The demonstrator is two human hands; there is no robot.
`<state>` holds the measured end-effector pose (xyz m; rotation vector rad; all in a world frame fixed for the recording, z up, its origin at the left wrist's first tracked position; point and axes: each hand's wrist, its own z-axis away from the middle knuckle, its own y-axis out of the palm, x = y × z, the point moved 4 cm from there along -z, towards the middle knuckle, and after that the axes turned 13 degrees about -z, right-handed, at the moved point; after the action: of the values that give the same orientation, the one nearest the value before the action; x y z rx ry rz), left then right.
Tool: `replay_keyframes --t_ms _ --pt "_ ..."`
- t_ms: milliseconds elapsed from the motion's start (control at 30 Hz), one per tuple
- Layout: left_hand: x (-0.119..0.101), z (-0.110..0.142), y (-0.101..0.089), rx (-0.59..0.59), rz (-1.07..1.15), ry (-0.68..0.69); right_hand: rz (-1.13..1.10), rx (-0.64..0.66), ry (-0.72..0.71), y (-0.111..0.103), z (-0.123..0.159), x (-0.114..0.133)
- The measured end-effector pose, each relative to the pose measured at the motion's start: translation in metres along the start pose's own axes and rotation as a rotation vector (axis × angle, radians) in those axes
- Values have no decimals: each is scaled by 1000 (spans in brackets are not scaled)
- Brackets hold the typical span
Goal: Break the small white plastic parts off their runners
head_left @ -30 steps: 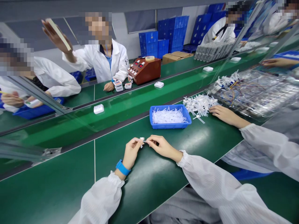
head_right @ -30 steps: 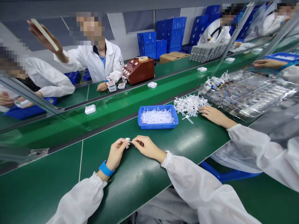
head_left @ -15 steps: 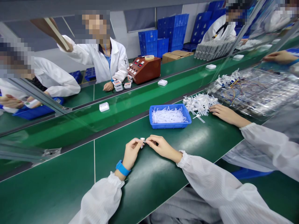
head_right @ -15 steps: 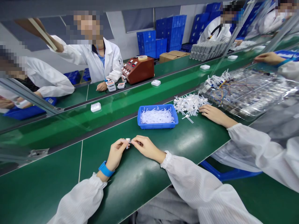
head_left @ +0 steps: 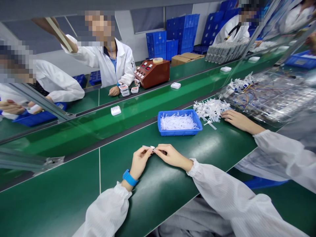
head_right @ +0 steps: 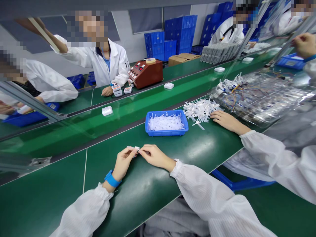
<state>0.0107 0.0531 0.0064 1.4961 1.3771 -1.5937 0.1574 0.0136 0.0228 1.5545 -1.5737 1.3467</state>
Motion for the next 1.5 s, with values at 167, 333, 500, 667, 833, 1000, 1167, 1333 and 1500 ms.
replay_keyframes --t_ms 167,333,500,667,833,1000,1167,1333,1500 --pt "0 0 0 -1 6 -19 -25 -3 16 0 0 0" --pt "0 0 1 -2 16 -10 -37 -9 22 0 0 -2" --pt "0 0 2 18 10 2 -20 -3 21 0 0 -3" --pt "-6 0 2 50 -11 28 -11 3 7 0 1 -3" --pt "-7 -1 2 69 -19 43 -27 7 -10 0 1 -4" --pt "-2 -2 1 95 -37 49 -32 14 -24 0 2 -3" --pt "-2 -1 0 88 -85 43 -31 14 -29 -1 1 -3" --pt "-4 -1 -1 71 -119 43 -21 20 -35 -1 1 -2" --pt "-7 0 -1 50 -123 41 -17 14 -28 -1 1 -1"
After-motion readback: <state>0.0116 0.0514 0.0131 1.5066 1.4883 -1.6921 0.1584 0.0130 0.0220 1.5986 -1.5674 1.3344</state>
